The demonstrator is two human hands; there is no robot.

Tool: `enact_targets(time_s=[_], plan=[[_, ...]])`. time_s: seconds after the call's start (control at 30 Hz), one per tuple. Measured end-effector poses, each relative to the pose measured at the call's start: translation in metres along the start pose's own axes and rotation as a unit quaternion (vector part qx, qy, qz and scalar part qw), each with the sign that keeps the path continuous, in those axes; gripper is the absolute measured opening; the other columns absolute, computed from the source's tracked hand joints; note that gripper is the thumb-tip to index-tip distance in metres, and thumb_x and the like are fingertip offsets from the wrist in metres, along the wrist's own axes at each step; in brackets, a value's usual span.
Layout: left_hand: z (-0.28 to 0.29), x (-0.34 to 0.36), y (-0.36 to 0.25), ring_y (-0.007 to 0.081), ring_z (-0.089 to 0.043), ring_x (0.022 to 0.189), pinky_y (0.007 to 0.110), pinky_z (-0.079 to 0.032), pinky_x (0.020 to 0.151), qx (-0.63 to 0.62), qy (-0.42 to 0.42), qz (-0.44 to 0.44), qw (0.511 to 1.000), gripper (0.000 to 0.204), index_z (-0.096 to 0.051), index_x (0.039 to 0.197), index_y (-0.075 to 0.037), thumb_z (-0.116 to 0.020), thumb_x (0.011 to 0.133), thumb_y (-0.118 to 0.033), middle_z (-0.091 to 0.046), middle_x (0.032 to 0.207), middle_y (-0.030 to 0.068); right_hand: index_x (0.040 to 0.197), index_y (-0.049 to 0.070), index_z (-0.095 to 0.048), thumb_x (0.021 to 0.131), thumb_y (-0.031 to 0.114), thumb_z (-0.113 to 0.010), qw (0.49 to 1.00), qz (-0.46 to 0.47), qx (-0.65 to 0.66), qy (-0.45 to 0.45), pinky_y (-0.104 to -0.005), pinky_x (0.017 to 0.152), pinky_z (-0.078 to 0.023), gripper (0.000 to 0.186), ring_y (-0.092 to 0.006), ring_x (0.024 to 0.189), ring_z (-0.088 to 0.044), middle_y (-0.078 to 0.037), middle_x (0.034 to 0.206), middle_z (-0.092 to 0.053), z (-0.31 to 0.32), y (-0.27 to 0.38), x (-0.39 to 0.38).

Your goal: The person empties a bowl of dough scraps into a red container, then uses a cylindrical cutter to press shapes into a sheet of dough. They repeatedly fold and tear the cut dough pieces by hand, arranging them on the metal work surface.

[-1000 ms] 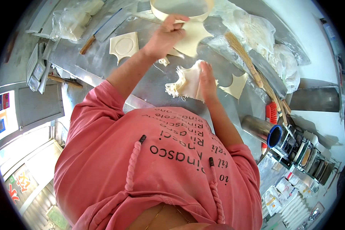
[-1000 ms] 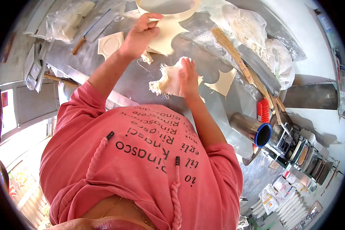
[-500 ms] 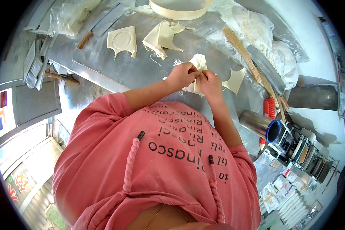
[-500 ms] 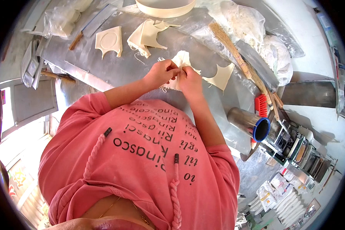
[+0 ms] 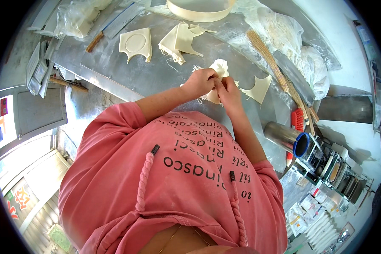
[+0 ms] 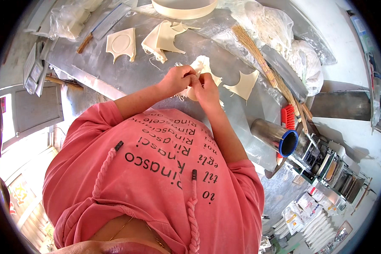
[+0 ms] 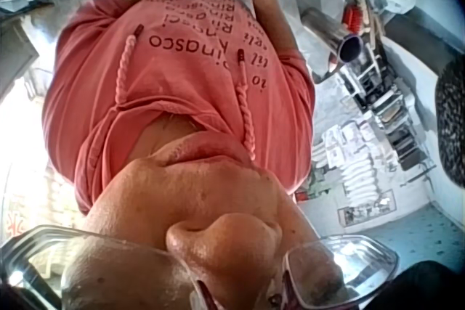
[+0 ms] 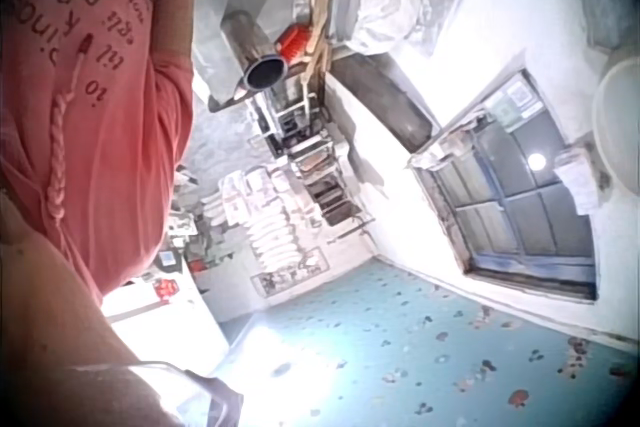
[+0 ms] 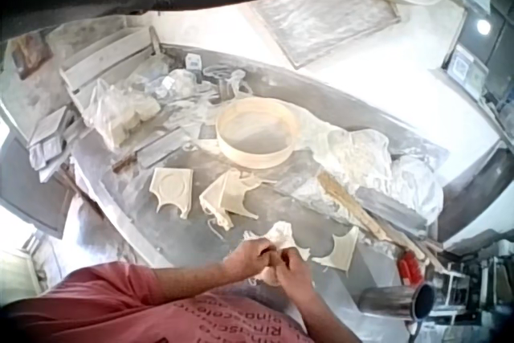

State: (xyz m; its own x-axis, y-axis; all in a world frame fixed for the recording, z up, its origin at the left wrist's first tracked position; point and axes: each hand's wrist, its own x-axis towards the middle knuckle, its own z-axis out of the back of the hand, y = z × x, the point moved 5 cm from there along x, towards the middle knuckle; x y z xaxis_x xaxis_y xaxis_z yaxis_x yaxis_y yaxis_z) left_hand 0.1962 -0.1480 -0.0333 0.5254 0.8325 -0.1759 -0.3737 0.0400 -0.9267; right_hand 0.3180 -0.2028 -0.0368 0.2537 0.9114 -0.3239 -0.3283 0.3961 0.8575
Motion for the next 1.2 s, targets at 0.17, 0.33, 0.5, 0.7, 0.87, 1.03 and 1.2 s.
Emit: enact_targets(time_s=[0.17, 0.33, 0.5, 0.7, 0.87, 1.03, 1.2], plan=[[0.005, -0.001, 0.008, 0.0154, -0.060, 0.078, 0.030, -0.050, 0.069, -0.252, -0.002, 0.071, 0.965, 0.018, -0.053, 0.099, 0.002, -0.047, 0.090, -0.012, -0.063, 0.087, 0.0102, 0.097, -0.001, -0.058, 0.090, 0.019, -0.052, 0.967, -0.053, 0.243, -0.050, -0.0242, 0.056, -0.044, 0.022, -0.0104, 0.064, -0.055, -0.004, 0.078, -0.060, 0.015, -0.020, 0.010], [0.006, -0.006, 0.015, 0.0212, -0.060, 0.090, 0.036, -0.051, 0.075, -0.515, 0.035, 0.255, 0.817, 0.024, -0.052, 0.107, -0.001, -0.048, 0.092, -0.020, -0.060, 0.100, 0.0092, 0.102, -0.003, -0.057, 0.091, 0.019, -0.053, 0.969, 0.008, 0.247, -0.016, -0.0239, 0.061, -0.046, 0.025, -0.0109, 0.069, -0.056, -0.006, 0.082, -0.061, 0.025, -0.008, 0.011], [-0.020, -0.012, 0.013, 0.0211, -0.059, 0.093, 0.037, -0.049, 0.076, -0.570, 0.167, 0.256, 0.763, 0.027, -0.052, 0.111, -0.009, -0.052, 0.091, -0.026, -0.060, 0.101, 0.0071, 0.098, 0.000, -0.059, 0.090, 0.021, -0.051, 0.982, -0.004, 0.186, 0.031, -0.0249, 0.059, -0.045, 0.024, -0.0108, 0.066, -0.055, -0.005, 0.075, -0.060, 0.004, 0.013, 0.005], [-0.006, -0.013, 0.025, 0.0169, -0.060, 0.078, 0.031, -0.048, 0.067, -0.458, 0.043, 0.280, 0.843, 0.021, -0.054, 0.103, -0.007, -0.053, 0.090, -0.024, -0.061, 0.092, 0.0062, 0.086, 0.000, -0.055, 0.089, 0.020, -0.051, 0.930, -0.171, 0.322, 0.055, -0.0274, 0.048, -0.041, 0.021, -0.0151, 0.052, -0.052, -0.005, 0.067, -0.056, 0.030, -0.032, 0.024], [-0.010, -0.007, 0.064, 0.0182, -0.060, 0.068, 0.034, -0.048, 0.061, -0.378, -0.010, 0.344, 0.860, 0.017, -0.057, 0.094, -0.007, -0.052, 0.089, -0.023, -0.061, 0.079, 0.0077, 0.081, 0.002, -0.053, 0.085, 0.024, -0.055, 0.990, -0.130, -0.051, -0.004, -0.0324, 0.046, -0.040, 0.022, -0.0190, 0.049, -0.051, -0.007, 0.061, -0.053, 0.031, -0.051, 0.034], [-0.002, -0.016, 0.026, 0.0224, -0.058, 0.069, 0.034, -0.049, 0.064, 0.092, -0.061, -0.057, 0.992, 0.011, -0.055, 0.088, -0.008, -0.060, 0.082, -0.016, -0.056, 0.077, 0.0066, 0.088, 0.005, -0.051, 0.082, 0.024, -0.057, 0.935, 0.108, -0.302, -0.149, -0.0414, 0.060, -0.047, 0.021, -0.0333, 0.065, -0.057, -0.013, 0.074, -0.057, 0.032, -0.030, 0.012], [-0.024, -0.027, 0.006, 0.0267, -0.050, 0.102, 0.040, -0.046, 0.083, 0.327, 0.014, -0.246, 0.912, 0.043, -0.054, 0.111, -0.016, -0.066, 0.070, -0.016, -0.050, 0.111, 0.0061, 0.108, 0.005, -0.050, 0.078, 0.022, -0.060, 0.916, 0.267, -0.296, -0.044, -0.0432, 0.069, -0.048, 0.036, -0.0343, 0.082, -0.056, -0.012, 0.090, -0.052, 0.012, -0.020, -0.012]])
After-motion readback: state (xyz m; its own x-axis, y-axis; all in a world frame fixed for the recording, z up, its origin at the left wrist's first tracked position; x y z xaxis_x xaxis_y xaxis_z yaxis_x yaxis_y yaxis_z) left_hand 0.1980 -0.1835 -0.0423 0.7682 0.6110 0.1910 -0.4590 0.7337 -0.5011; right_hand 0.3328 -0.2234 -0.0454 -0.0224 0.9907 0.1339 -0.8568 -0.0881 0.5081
